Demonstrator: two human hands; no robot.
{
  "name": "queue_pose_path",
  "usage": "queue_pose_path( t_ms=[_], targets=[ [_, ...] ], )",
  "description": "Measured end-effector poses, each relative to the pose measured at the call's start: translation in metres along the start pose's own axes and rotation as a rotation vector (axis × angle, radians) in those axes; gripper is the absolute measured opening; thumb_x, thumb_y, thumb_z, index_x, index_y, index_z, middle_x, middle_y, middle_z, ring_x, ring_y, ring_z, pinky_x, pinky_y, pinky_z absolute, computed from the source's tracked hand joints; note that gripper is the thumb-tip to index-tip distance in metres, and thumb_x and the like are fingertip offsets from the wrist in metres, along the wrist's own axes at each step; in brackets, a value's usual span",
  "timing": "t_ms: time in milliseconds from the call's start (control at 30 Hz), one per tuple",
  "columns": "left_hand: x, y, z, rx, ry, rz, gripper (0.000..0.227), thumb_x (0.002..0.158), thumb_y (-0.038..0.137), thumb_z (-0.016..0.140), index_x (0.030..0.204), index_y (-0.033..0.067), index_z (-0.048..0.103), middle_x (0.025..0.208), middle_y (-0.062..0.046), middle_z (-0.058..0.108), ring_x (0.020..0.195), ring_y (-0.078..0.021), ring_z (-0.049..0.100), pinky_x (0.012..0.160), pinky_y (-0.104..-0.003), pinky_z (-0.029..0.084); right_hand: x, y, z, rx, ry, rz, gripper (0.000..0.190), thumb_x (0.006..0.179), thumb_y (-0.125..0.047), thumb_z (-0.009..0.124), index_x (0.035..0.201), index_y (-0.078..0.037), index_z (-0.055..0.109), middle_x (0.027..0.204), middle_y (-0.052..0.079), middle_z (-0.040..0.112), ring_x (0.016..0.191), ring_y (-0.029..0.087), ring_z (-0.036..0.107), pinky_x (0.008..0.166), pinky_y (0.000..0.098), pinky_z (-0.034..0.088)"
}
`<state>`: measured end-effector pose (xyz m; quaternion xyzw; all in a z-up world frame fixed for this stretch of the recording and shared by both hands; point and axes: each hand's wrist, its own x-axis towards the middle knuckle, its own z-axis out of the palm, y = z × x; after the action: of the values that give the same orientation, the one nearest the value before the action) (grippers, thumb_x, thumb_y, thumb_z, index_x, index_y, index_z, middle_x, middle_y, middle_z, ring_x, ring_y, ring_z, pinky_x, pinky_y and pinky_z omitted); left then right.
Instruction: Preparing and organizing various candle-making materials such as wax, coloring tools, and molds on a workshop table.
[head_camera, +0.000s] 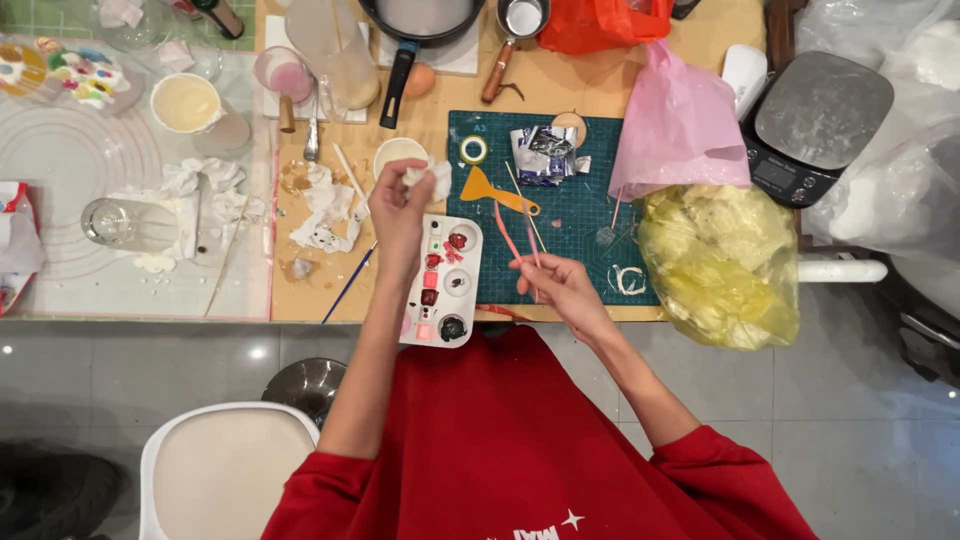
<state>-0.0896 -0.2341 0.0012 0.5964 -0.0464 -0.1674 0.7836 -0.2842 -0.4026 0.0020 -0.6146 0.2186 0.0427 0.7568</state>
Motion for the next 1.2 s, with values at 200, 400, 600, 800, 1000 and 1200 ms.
queue_pose_path(
  t_ms=[200, 400, 600, 800, 1000, 1200],
  targets=[
    [-0.025, -0.048, -0.003, -0.412, -0.342, -0.311, 0.02, 0.105, 0.008, 0.065, 0.124, 0.0025, 0.065, 0.098, -0.004, 0.067, 0.087, -0.0099, 0.061, 0.081, -0.027, 0.047, 0.0, 0.016, -0.006, 0.499, -0.418, 0.203, 0.021, 0.11, -0.017, 0.055, 0.116, 0.002, 0.062, 0.078, -0.001, 0.051, 0.063, 0.006, 0.038, 0.055, 0.0215, 0.032],
    [-0.029, 0.0, -0.006, -0.554, -0.078, -0.325, 0.014, 0.101, 0.006, 0.057, 0.112, 0.0007, 0.064, 0.11, -0.011, 0.071, 0.103, -0.0187, 0.07, 0.098, -0.034, 0.056, -0.01, 0.017, -0.081, 0.313, -0.304, 0.362, 0.016, 0.106, -0.015, 0.051, 0.114, -0.003, 0.059, 0.075, -0.001, 0.055, 0.061, 0.008, 0.048, 0.052, 0.0229, 0.039],
    [-0.048, -0.036, -0.013, -0.477, -0.145, -0.352, 0.012, 0.106, 0.007, 0.057, 0.114, 0.0014, 0.065, 0.106, -0.009, 0.07, 0.095, -0.0158, 0.066, 0.086, -0.032, 0.053, 0.033, 0.012, -0.182, -0.134, 0.345, 0.432, 0.03, 0.107, -0.015, 0.039, 0.119, 0.002, 0.06, 0.076, 0.008, 0.066, 0.061, 0.013, 0.058, 0.057, 0.0278, 0.05],
    [-0.056, -0.014, 0.009, -0.388, -0.196, -0.403, 0.014, 0.107, 0.011, 0.058, 0.116, 0.0035, 0.065, 0.104, -0.006, 0.07, 0.093, -0.0113, 0.065, 0.084, -0.027, 0.051, 0.103, -0.012, -0.229, -0.247, 0.518, 0.214, 0.026, 0.108, -0.014, 0.042, 0.106, 0.004, 0.061, 0.079, 0.011, 0.066, 0.063, 0.017, 0.059, 0.057, 0.0324, 0.051],
    [-0.059, -0.009, -0.003, -0.374, -0.182, -0.393, 0.017, 0.107, 0.013, 0.058, 0.119, 0.0029, 0.065, 0.106, -0.005, 0.071, 0.094, -0.0097, 0.065, 0.085, -0.026, 0.052, 0.124, 0.03, -0.261, -0.438, 0.572, -0.188, 0.022, 0.109, -0.014, 0.054, 0.121, 0.001, 0.064, 0.099, 0.004, 0.069, 0.082, 0.012, 0.067, 0.072, 0.0302, 0.057],
    [-0.069, -0.012, -0.024, -0.336, -0.123, -0.431, 0.02, 0.105, 0.014, 0.057, 0.119, 0.0005, 0.064, 0.106, -0.009, 0.072, 0.092, -0.013, 0.068, 0.082, -0.028, 0.055, 0.067, 0.005, -0.13, -0.915, 0.253, 0.091, 0.028, 0.099, -0.023, 0.068, 0.119, -0.006, 0.075, 0.096, 0.015, 0.076, 0.083, 0.026, 0.071, 0.077, 0.0405, 0.057]
  ],
)
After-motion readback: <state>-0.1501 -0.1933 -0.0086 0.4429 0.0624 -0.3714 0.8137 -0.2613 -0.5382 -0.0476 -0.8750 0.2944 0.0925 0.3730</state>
